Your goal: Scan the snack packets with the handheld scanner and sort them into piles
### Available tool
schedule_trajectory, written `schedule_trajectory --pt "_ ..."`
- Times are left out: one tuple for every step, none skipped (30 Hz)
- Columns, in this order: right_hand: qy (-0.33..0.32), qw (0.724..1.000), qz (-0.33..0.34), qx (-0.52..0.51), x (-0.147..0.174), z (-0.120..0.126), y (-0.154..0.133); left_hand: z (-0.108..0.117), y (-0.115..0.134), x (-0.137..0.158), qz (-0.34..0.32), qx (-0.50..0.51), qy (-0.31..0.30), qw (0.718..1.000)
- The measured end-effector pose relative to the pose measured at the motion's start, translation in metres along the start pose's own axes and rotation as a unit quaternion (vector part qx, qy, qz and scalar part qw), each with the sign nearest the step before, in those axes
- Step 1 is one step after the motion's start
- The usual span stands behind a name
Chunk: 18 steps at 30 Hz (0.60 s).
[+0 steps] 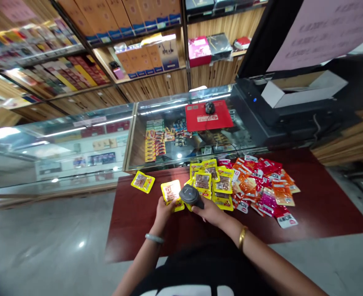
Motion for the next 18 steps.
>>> schedule_trajectory --pt "0.009 1.000 0.002 0.002 0.002 0.003 -0.001 -0.004 0.004 0.000 -0.008 -0.015 -0.007 1.000" --pt "0.016 1.000 0.003 0.004 0.005 0.005 -0.002 -0.008 0.008 -0.001 -0.015 -0.028 -0.013 0.999" --pt "0.019 1.000 0.003 0.004 0.007 0.007 -0.003 -0.011 0.010 -0.001 -0.018 -0.040 -0.016 0.999" --pt "0.019 1.000 0.002 0.002 0.009 0.008 -0.004 -0.015 0.012 -0.001 -0.016 -0.048 -0.018 0.999" --pt "0.016 1.000 0.002 -0.001 0.012 0.008 -0.005 -0.021 0.013 -0.002 -0.014 -0.050 -0.024 0.998" --pt "0.012 1.000 0.000 -0.006 0.013 0.007 -0.005 -0.030 0.015 -0.002 -0.014 -0.048 -0.036 0.998" --pt "0.009 1.000 -0.004 -0.010 0.015 0.007 -0.005 -0.040 0.017 -0.003 -0.017 -0.040 -0.057 0.997" --pt "0.005 1.000 -0.010 -0.014 0.016 0.005 -0.005 -0.053 0.019 -0.005 -0.023 -0.030 -0.088 0.995" --pt "0.002 1.000 -0.016 -0.016 0.016 0.004 -0.004 -0.064 0.022 -0.007 -0.031 -0.019 -0.122 0.992" --pt "-0.002 1.000 -0.022 -0.017 0.016 0.002 -0.003 -0.072 0.026 -0.010 -0.040 -0.013 -0.150 0.988" --pt "-0.003 0.999 -0.025 -0.019 0.016 0.000 -0.002 -0.073 0.030 -0.015 -0.048 -0.018 -0.157 0.986" --pt "-0.004 0.999 -0.027 -0.022 0.015 -0.002 0.000 -0.066 0.035 -0.021 -0.051 -0.039 -0.137 0.989" --pt "-0.003 0.999 -0.027 -0.025 0.014 -0.003 0.001 -0.051 0.039 -0.028 -0.045 -0.077 -0.088 0.992" --pt "-0.002 0.999 -0.027 -0.028 0.014 -0.004 0.003 -0.028 0.043 -0.035 -0.027 -0.128 -0.015 0.991" --pt "-0.002 0.999 -0.030 -0.029 0.013 -0.005 0.005 0.000 0.047 -0.039 0.005 -0.184 0.070 0.980" --pt "-0.002 0.999 -0.033 -0.030 0.013 -0.005 0.006 0.029 0.050 -0.042 0.049 -0.237 0.152 0.958" --pt "-0.003 0.999 -0.037 -0.030 0.013 -0.005 0.008 0.056 0.053 -0.044 0.100 -0.272 0.222 0.931" --pt "-0.004 0.999 -0.041 -0.030 0.013 -0.005 0.008 0.079 0.054 -0.045 0.144 -0.290 0.267 0.908"
Point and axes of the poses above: each hand's wrist, its own x-axis away from the middle knuckle, its own z-axis out of the back of the hand, y = z × x, the point moved 7 cm from there along -x, towards the middle knuckle, and after that the axes turned 11 degrees about -y, right-handed, at the moved point
